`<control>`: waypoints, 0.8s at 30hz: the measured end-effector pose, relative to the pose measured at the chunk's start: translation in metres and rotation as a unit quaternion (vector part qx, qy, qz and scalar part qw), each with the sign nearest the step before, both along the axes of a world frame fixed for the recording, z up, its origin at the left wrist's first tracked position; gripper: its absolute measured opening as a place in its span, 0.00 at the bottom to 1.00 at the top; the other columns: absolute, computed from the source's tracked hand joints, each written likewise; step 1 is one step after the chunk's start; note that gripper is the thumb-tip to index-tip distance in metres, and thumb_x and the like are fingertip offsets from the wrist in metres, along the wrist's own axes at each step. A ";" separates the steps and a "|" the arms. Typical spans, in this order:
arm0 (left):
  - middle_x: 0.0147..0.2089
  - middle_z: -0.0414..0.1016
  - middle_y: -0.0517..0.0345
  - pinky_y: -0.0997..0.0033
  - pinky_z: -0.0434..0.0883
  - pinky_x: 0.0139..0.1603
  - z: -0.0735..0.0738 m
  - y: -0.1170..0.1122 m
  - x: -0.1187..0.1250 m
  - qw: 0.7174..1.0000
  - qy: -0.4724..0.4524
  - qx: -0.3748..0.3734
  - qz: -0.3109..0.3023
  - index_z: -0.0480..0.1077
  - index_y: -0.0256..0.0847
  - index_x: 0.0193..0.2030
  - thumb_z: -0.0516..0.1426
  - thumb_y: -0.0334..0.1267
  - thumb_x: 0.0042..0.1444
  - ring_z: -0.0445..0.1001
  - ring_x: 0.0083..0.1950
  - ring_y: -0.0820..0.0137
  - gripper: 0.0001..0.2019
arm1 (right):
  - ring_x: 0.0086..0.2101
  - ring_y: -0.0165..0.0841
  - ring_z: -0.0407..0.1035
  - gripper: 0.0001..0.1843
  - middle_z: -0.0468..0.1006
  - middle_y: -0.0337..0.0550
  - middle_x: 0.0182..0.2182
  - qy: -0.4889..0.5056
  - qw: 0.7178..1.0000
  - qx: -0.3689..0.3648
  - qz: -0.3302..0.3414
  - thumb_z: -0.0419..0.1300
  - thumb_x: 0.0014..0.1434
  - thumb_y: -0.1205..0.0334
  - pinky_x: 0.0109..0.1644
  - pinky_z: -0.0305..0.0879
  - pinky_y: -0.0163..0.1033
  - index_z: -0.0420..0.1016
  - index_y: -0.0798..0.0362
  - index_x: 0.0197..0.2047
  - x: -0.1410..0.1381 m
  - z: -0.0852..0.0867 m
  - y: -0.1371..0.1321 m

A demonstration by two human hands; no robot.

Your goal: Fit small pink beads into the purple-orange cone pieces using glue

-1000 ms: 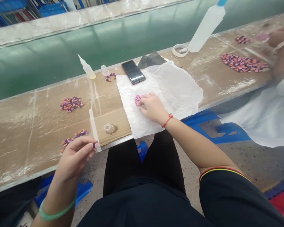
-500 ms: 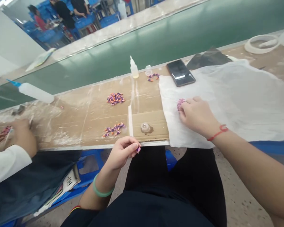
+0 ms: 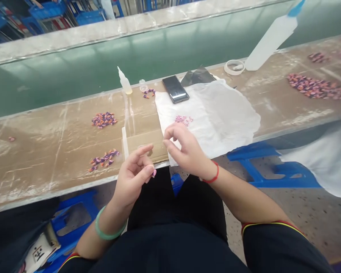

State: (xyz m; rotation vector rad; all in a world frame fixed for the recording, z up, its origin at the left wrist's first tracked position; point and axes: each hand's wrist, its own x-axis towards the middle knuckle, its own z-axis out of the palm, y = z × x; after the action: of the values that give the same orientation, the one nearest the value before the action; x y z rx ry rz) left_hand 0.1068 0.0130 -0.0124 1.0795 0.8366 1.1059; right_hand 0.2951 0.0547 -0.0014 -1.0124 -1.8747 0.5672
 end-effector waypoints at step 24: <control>0.22 0.70 0.63 0.74 0.64 0.26 0.015 -0.004 -0.002 0.994 -0.031 -0.074 -0.075 0.77 0.38 0.38 0.71 0.51 0.49 0.63 0.21 0.78 0.19 | 0.52 0.43 0.72 0.18 0.79 0.45 0.49 -0.128 0.966 0.187 0.122 0.54 0.65 0.71 0.50 0.72 0.55 0.75 0.40 0.50 0.002 0.021 -0.009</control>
State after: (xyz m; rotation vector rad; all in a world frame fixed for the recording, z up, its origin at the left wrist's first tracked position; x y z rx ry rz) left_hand 0.1046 0.0085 0.0022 0.9629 0.7643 0.9322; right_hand 0.2969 0.0457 0.0197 -0.6324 -2.2490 0.2094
